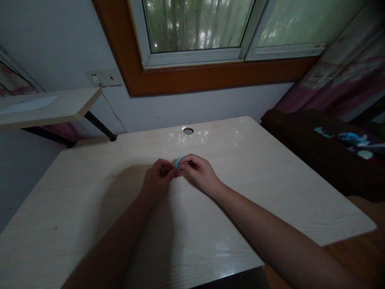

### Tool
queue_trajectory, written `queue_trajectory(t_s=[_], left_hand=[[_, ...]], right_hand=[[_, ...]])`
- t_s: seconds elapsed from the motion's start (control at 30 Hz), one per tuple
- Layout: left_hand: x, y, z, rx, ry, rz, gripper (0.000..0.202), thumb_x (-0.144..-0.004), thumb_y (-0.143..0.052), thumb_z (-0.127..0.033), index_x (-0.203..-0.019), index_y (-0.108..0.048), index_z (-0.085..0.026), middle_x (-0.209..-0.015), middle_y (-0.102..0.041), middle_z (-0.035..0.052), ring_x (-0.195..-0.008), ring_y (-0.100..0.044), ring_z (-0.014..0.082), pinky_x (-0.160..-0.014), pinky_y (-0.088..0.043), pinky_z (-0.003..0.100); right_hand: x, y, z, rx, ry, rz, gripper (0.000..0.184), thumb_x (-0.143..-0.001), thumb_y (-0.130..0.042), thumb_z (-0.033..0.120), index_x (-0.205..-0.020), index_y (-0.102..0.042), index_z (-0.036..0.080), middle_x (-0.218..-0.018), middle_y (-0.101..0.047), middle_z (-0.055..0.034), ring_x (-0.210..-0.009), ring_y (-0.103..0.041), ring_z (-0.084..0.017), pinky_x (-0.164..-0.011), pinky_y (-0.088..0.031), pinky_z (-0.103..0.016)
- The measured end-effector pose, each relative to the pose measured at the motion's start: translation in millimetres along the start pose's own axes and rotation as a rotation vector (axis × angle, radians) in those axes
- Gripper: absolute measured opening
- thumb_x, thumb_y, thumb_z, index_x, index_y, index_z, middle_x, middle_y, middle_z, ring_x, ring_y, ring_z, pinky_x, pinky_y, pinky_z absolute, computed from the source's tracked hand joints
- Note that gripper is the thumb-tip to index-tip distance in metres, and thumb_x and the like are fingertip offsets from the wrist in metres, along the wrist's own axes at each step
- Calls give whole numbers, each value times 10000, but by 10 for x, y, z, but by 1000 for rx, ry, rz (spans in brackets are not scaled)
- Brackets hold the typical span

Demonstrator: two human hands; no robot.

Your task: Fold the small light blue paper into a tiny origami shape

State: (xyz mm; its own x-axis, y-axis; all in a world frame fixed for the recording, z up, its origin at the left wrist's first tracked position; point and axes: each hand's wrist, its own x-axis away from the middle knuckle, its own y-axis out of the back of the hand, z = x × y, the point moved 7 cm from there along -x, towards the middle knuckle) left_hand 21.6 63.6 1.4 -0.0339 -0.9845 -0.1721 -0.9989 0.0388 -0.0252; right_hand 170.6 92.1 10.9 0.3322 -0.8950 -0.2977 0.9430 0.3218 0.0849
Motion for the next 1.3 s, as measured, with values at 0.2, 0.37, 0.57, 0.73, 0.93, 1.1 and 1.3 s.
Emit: queue_trajectory(t_s=[0.2, 0.37, 0.57, 0.73, 0.93, 1.1, 1.3], left_hand=[[23, 1, -14, 0, 12, 25, 232, -828, -710, -354, -885, -569, -179, -797, -746, 37, -768, -748, 191, -768, -607, 332], [29, 15, -15, -68, 5, 13, 276, -770, -770, -346, -878, -576, -182, -782, -747, 33, -755, -743, 192, -751, -600, 324], [16, 14, 15, -65, 2, 14, 274, -755, -777, -357, -869, -587, -195, -779, -751, 34, -764, -745, 198, -743, -599, 330], [8, 16, 38, -55, 0, 15, 272, -748, -782, -353, -857, -590, -194, -770, -748, 31, -756, -741, 193, -753, -598, 337], [-1, 14, 48, -18, 18, 11, 265, -743, -791, -330, -860, -596, -193, -770, -742, 21, -747, -740, 188, -756, -600, 335], [-4, 6, 34, -20, 17, 17, 274, -746, -787, -351, -852, -593, -189, -761, -747, 29, -753, -742, 195, -752, -605, 343], [6, 0, 36, -7, 16, 25, 259, -761, -775, -341, -863, -589, -192, -782, -753, 30, -764, -747, 200, -754, -606, 336]], right_hand=[[2, -10, 8, -14, -12, 10, 146, -862, -661, 335, -909, -676, 198, -842, -696, -33, -765, -653, -154, -733, -522, -294], [0, -10, 58, -16, 9, 7, 97, -856, -665, 293, -891, -676, 203, -830, -698, -21, -758, -653, -145, -728, -513, -280], [8, -14, 42, -22, -7, -2, 113, -852, -668, 314, -889, -674, 208, -822, -707, -22, -757, -663, -155, -723, -524, -292], [6, 1, 38, -9, 3, -16, 103, -850, -671, 300, -889, -679, 206, -824, -704, -20, -756, -659, -149, -726, -518, -284], [-2, 0, 50, 0, 14, -8, 91, -855, -660, 291, -881, -675, 206, -819, -698, -19, -754, -659, -148, -734, -518, -290], [1, -4, 47, -6, 12, -5, 105, -854, -662, 307, -884, -675, 207, -810, -702, -19, -752, -662, -153, -722, -520, -291], [7, 26, 69, 45, 22, -25, 95, -861, -656, 295, -890, -681, 207, -827, -697, -24, -758, -650, -155, -727, -507, -293]])
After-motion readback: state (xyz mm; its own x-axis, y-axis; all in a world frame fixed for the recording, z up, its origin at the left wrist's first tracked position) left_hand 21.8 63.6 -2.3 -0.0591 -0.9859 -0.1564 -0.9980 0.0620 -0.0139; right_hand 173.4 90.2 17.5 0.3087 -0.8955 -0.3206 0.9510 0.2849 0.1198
